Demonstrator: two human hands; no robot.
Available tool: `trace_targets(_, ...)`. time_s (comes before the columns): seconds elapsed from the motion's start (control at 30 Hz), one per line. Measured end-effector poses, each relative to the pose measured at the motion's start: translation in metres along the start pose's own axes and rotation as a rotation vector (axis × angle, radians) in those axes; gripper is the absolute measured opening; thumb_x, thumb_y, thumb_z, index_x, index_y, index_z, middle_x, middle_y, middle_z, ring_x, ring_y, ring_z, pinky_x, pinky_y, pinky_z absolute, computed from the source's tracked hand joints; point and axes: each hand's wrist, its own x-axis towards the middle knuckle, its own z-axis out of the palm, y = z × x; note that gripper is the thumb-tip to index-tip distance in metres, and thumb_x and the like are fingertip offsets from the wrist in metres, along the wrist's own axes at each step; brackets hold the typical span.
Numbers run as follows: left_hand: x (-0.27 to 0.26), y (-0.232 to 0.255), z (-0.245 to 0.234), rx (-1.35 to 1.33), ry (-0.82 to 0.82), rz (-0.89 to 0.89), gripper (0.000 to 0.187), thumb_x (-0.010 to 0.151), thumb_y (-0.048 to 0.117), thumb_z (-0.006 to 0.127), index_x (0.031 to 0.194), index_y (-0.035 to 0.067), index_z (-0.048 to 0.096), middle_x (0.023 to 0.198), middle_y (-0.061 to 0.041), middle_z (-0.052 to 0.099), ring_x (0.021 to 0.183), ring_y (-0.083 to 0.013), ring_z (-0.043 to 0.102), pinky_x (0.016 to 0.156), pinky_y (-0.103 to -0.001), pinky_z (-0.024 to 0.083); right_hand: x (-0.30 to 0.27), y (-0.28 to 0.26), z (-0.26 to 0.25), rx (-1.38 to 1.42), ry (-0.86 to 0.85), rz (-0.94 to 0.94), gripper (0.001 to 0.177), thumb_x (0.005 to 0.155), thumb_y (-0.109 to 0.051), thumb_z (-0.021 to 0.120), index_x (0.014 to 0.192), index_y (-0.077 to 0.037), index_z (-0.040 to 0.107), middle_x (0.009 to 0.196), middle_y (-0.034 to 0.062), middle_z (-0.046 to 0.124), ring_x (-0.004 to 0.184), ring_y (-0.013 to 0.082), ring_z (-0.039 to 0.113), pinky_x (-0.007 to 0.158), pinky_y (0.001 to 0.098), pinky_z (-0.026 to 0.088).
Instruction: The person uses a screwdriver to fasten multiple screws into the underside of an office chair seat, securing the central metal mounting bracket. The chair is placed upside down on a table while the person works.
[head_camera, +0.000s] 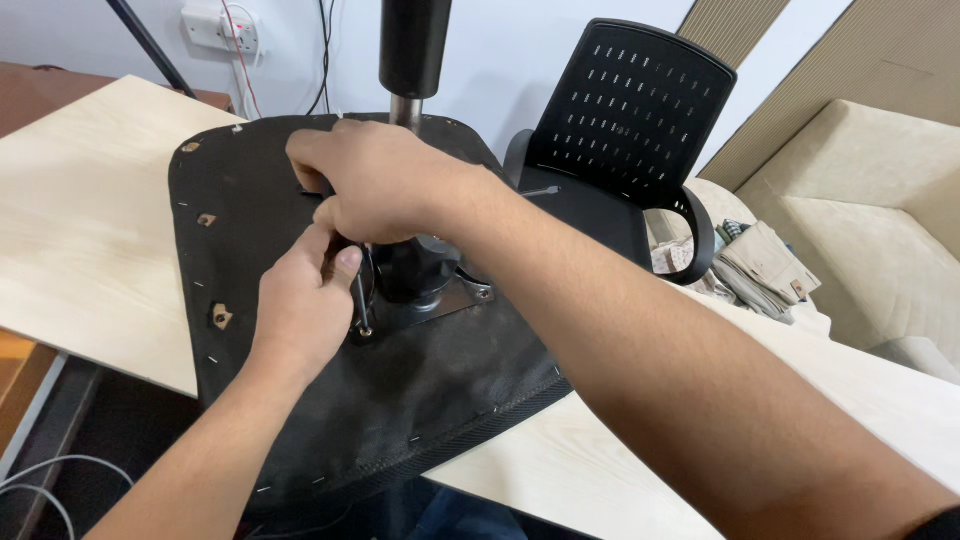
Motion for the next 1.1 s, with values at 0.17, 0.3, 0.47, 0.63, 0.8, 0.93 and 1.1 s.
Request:
trace_targets(0.17, 0.003, 0.003, 0.000, 0.038, 0.033, 0.072, 0.028, 0.093, 0.024, 0.071, 0.110, 0.003, 0.067, 0.100, -0.011, 0.071, 0.090, -0.0244, 0.069, 0.084, -0.039, 0.052, 0.001, -0.013, 0.003, -0.051, 0.021, 0.098, 0.032, 0.083, -0.035, 0.074, 0.097, -0.009, 0.062, 0.077, 0.0099, 0.071, 0.077, 0.0280, 0.073, 0.069, 0.0436, 0.056)
trace_targets(0.3, 0.006, 0.001, 0.001, 0.052, 0.071, 0.110, 0.026, 0.091, 0.022, 0.074, 0.109, 0.003, 0.069, 0.101, -0.011, 0.071, 0.093, -0.0241, 0.070, 0.084, -0.039, 0.052, 0.008, -0.012, 0.000, -0.035, -0.031, 0.048, 0.031, 0.083, -0.031, 0.074, 0.098, -0.007, 0.061, 0.078, 0.0113, 0.072, 0.074, 0.0260, 0.072, 0.067, 0.0422, 0.057)
trace_targets(0.47, 0.006, -0.003, -0.007, -0.043, 0.012, 0.039, 0.029, 0.091, 0.019, 0.069, 0.118, 0.009, 0.068, 0.103, -0.008, 0.076, 0.097, -0.0203, 0.073, 0.087, -0.036, 0.052, 0.007, -0.006, -0.009, 0.351, -0.182, 0.013, 0.032, 0.076, -0.016, 0.069, 0.104, -0.009, 0.056, 0.082, 0.0091, 0.067, 0.065, 0.0252, 0.068, 0.058, 0.0418, 0.055)
trace_targets(0.63, 0.005, -0.002, -0.016, -0.017, -0.027, -0.001, 0.034, 0.090, 0.021, 0.071, 0.122, 0.010, 0.067, 0.105, -0.008, 0.077, 0.098, -0.0206, 0.073, 0.089, -0.035, 0.053, -0.001, -0.005, -0.001, 0.431, -0.114, 0.018, 0.027, 0.081, -0.018, 0.068, 0.105, -0.010, 0.056, 0.084, 0.0060, 0.068, 0.066, 0.0236, 0.070, 0.062, 0.0385, 0.056)
trace_targets(0.8, 0.002, -0.005, -0.014, 0.043, 0.019, 0.101, 0.036, 0.087, 0.022, 0.077, 0.117, 0.007, 0.068, 0.103, -0.011, 0.072, 0.095, -0.0239, 0.072, 0.087, -0.037, 0.053, -0.008, 0.003, 0.029, 0.309, 0.186, -0.035, 0.026, 0.092, -0.026, 0.071, 0.107, -0.010, 0.056, 0.086, 0.0069, 0.072, 0.077, 0.0222, 0.072, 0.073, 0.0377, 0.056)
trace_targets(0.93, 0.003, -0.010, -0.013, 0.066, 0.032, 0.123, 0.029, 0.088, 0.018, 0.075, 0.114, 0.004, 0.070, 0.102, -0.012, 0.073, 0.096, -0.0259, 0.071, 0.087, -0.038, 0.052, -0.012, 0.020, 0.034, 0.428, 0.195, -0.280, 0.032, 0.095, -0.018, 0.069, 0.123, -0.011, 0.054, 0.103, 0.0060, 0.071, 0.095, 0.0221, 0.072, 0.085, 0.0391, 0.057)
trace_targets(1.1, -0.004, -0.013, -0.014, -0.007, -0.005, 0.083, 0.030, 0.093, 0.014, 0.067, 0.123, 0.008, 0.069, 0.103, -0.012, 0.077, 0.098, -0.0237, 0.075, 0.088, -0.037, 0.054, -0.026, 0.022, 0.030, 0.627, 0.189, -0.476, 0.044, 0.098, -0.006, 0.066, 0.139, -0.010, 0.050, 0.125, 0.0103, 0.067, 0.121, 0.0243, 0.066, 0.105, 0.0424, 0.056)
